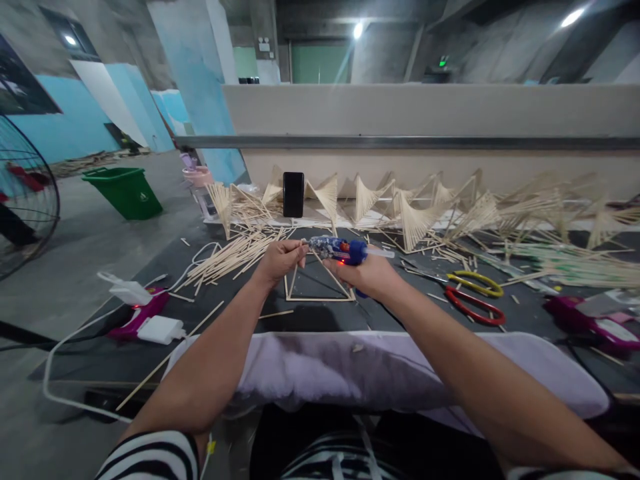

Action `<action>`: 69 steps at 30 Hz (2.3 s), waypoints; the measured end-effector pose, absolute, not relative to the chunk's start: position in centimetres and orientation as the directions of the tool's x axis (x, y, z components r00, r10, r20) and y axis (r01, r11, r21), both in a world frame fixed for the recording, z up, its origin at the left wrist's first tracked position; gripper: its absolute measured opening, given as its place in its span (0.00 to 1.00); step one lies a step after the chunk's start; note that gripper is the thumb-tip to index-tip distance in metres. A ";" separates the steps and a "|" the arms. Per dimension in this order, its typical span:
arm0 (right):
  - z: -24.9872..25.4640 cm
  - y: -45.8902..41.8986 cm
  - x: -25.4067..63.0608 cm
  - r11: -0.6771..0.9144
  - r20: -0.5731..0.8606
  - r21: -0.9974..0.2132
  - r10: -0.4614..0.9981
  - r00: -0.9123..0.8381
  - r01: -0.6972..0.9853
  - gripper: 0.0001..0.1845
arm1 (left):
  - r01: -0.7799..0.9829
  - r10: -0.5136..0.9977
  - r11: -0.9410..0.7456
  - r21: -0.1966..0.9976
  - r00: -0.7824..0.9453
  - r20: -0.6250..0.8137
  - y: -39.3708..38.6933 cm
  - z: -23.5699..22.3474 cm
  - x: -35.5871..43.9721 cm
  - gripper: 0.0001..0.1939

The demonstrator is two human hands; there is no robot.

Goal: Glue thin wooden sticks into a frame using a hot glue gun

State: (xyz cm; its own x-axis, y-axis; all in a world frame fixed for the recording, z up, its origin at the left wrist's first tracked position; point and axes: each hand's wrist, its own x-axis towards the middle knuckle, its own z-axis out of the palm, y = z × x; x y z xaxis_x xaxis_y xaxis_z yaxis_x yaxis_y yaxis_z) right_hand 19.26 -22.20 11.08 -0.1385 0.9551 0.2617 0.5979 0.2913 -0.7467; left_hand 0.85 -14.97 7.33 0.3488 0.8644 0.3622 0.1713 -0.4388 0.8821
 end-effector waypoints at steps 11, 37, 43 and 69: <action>10.7 -22.1 19.1 0.227 0.230 -0.702 0.969 -0.086 0.675 0.19 | 0.161 0.860 -0.448 0.880 0.345 0.375 -14.7 7.2 0.9 0.20; 11.9 -20.3 19.9 0.072 0.020 -0.973 0.972 -0.234 0.217 0.20 | 0.115 0.864 -0.426 0.897 0.346 0.366 -14.7 7.3 0.9 0.17; 12.2 -20.0 20.1 0.034 -0.010 -0.988 0.960 -0.280 0.151 0.18 | 0.115 0.863 -0.424 0.898 0.352 0.363 -14.6 7.1 0.8 0.16; 11.7 -21.6 21.4 0.045 0.010 -0.992 0.961 -0.277 0.121 0.19 | 0.154 0.866 -0.431 0.889 0.346 0.360 -15.0 7.5 0.9 0.14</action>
State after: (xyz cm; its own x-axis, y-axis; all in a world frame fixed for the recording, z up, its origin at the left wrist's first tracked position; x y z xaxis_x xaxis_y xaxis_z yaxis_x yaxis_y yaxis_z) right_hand 21.38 -21.60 11.69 -0.2769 0.9609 0.0098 0.1206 0.0449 -0.9917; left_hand 0.95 -15.00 7.55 0.3457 0.8664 0.3604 0.1542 -0.4313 0.8889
